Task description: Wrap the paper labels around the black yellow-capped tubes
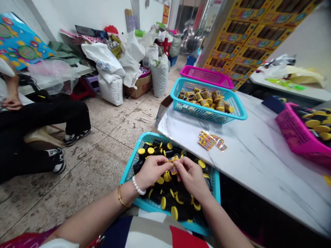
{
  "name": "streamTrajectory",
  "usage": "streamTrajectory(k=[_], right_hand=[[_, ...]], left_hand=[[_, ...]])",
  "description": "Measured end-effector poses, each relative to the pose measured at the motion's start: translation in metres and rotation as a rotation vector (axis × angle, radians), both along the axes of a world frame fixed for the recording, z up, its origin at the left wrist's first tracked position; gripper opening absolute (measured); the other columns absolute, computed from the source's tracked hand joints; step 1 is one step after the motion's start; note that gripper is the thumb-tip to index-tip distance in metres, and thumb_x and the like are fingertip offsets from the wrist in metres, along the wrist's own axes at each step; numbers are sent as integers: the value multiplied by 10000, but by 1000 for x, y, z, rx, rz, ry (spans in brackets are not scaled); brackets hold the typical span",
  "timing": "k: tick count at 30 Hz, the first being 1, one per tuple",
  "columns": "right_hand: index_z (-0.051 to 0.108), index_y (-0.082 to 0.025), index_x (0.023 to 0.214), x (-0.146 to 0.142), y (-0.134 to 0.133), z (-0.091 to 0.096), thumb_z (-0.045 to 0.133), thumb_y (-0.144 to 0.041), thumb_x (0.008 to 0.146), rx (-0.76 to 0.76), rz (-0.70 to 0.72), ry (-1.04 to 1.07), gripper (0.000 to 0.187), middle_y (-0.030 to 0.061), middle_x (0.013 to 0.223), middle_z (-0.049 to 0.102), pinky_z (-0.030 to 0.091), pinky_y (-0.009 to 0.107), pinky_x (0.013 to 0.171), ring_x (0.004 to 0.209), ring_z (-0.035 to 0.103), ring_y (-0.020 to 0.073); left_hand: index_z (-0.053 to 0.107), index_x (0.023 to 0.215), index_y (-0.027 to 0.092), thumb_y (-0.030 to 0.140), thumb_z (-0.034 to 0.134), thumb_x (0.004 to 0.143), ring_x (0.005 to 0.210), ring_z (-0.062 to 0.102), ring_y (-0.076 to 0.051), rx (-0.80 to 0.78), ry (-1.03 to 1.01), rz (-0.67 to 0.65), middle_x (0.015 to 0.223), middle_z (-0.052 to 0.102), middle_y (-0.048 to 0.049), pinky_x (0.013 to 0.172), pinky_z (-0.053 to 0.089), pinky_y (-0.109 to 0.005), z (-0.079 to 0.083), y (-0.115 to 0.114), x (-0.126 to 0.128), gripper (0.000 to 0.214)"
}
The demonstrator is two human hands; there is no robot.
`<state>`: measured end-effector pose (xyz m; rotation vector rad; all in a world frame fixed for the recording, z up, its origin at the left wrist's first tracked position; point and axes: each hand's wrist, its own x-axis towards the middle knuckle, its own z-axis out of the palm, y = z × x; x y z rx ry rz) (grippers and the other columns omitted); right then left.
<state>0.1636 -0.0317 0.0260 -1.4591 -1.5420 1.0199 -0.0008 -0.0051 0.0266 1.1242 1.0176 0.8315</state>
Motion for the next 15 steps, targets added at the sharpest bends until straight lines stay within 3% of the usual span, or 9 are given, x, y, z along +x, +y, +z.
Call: streamTrajectory(k=[5, 10, 15], right_hand=[[509, -193, 609, -8, -1, -1, 523, -441, 927, 96, -171, -15, 404, -56, 434, 463, 319, 211, 430, 412, 406, 89], [526, -192, 603, -11, -3, -1, 538, -421, 924, 151, -194, -6, 395, -45, 471, 473, 341, 223, 456, 444, 427, 99], [550, -194, 623, -11, -6, -5, 550, -380, 921, 214, -190, -29, 351, -28, 536, 496, 366, 237, 498, 507, 461, 116]], left_hand=[[608, 751, 150, 449, 640, 804, 469, 403, -87, -44, -39, 175, 518, 487, 44, 452, 301, -199, 1, -9, -4, 305], [677, 808, 125, 495, 630, 811, 439, 409, -71, -88, -68, 155, 534, 511, 24, 417, 293, -185, 3, -20, -5, 373], [667, 817, 128, 474, 700, 760, 399, 357, -42, -172, -179, 231, 550, 519, 32, 378, 248, -165, 2, -19, -4, 352]])
